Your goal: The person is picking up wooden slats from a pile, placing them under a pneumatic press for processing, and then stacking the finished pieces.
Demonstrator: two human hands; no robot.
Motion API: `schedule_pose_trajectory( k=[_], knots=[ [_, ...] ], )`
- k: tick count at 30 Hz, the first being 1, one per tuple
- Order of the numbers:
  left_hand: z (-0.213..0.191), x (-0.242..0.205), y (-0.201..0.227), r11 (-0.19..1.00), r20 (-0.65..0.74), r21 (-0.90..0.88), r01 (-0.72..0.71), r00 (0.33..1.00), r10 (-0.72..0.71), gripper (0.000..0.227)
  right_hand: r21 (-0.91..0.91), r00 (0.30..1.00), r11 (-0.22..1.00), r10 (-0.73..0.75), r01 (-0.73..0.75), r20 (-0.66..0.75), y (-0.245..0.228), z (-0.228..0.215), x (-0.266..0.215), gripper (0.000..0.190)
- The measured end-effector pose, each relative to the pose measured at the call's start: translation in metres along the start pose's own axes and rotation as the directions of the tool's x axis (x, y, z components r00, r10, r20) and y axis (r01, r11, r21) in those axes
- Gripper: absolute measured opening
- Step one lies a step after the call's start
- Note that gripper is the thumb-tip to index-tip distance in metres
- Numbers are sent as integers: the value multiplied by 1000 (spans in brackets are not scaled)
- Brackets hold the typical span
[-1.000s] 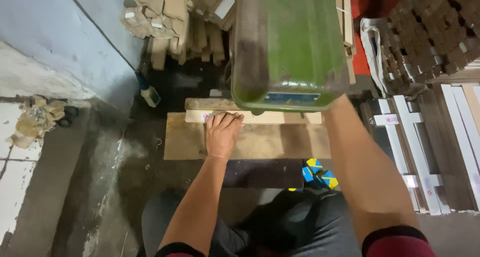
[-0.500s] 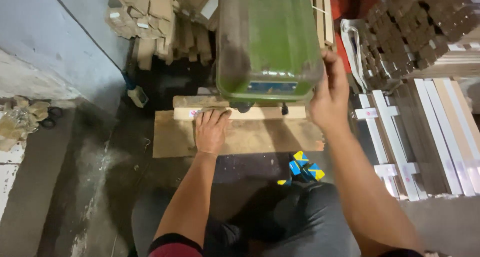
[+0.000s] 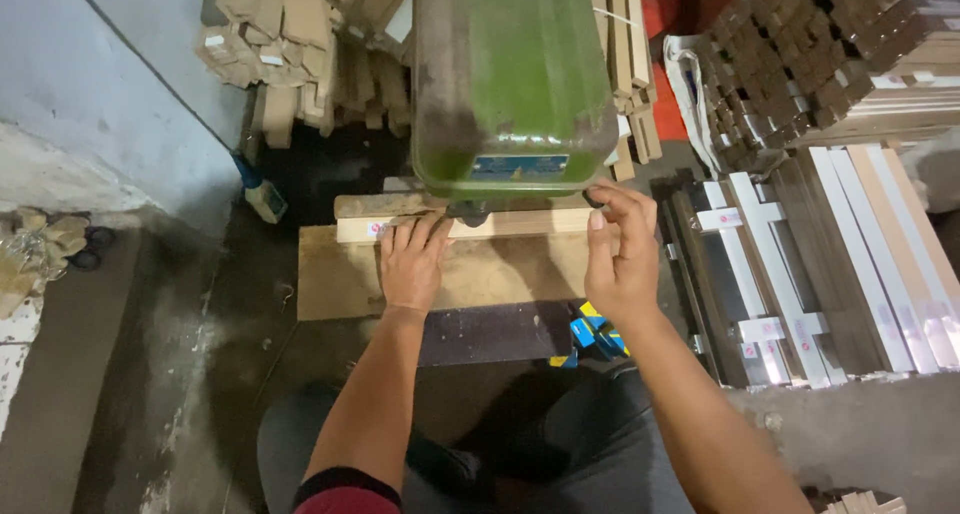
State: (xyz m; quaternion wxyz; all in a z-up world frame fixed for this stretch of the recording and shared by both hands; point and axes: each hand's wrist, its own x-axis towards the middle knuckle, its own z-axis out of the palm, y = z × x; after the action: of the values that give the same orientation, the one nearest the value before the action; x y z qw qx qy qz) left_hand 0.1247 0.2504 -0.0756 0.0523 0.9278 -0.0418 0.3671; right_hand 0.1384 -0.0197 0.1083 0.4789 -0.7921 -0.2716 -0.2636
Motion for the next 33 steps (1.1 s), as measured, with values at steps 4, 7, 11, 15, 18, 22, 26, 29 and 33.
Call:
schedule_pose_trajectory(
  k=[4, 7, 11, 15, 18, 22, 26, 29, 33],
  knots=[
    [6, -2, -2, 1000, -2, -30, -2, 1000, 2, 24, 11, 1000, 1000, 23, -23, -8, -4, 1, 0, 20],
    [8, -3, -3, 999, 20, -37, -5, 1000, 5, 24, -11, 1000, 1000, -6, 6, -19, -2, 1, 4, 18],
    [10, -6, -3, 999, 57, -30, -12, 998, 14, 24, -78, 995, 993, -95, 91, -43, 8, -1, 13, 14],
    [13, -9, -5, 999, 137, -52, 11, 991, -4, 28, -127, 981, 977, -180, 170, -69, 20, -1, 29, 14],
    [15, -11, -7, 999, 150, -45, 10, 989, -3, 29, -39, 983, 984, -177, 174, -57, 28, -2, 46, 20],
    [8, -5, -4, 999, 159, -46, -3, 987, 10, 31, -39, 978, 980, -196, 193, -72, 3, -8, 81, 19],
    [3, -1, -1, 1000, 159, -7, -12, 987, 13, 38, -31, 971, 972, -234, 233, -42, 14, -6, 108, 9],
    [-3, -1, -1, 999, 137, 23, -41, 990, 38, 53, -95, 977, 973, -212, 208, -35, 26, 3, 120, 6],
    [-3, 2, 0, 998, 107, 25, -51, 993, 48, 53, 29, 999, 999, 33, -34, 9, 39, 12, 129, 25]
  ],
)
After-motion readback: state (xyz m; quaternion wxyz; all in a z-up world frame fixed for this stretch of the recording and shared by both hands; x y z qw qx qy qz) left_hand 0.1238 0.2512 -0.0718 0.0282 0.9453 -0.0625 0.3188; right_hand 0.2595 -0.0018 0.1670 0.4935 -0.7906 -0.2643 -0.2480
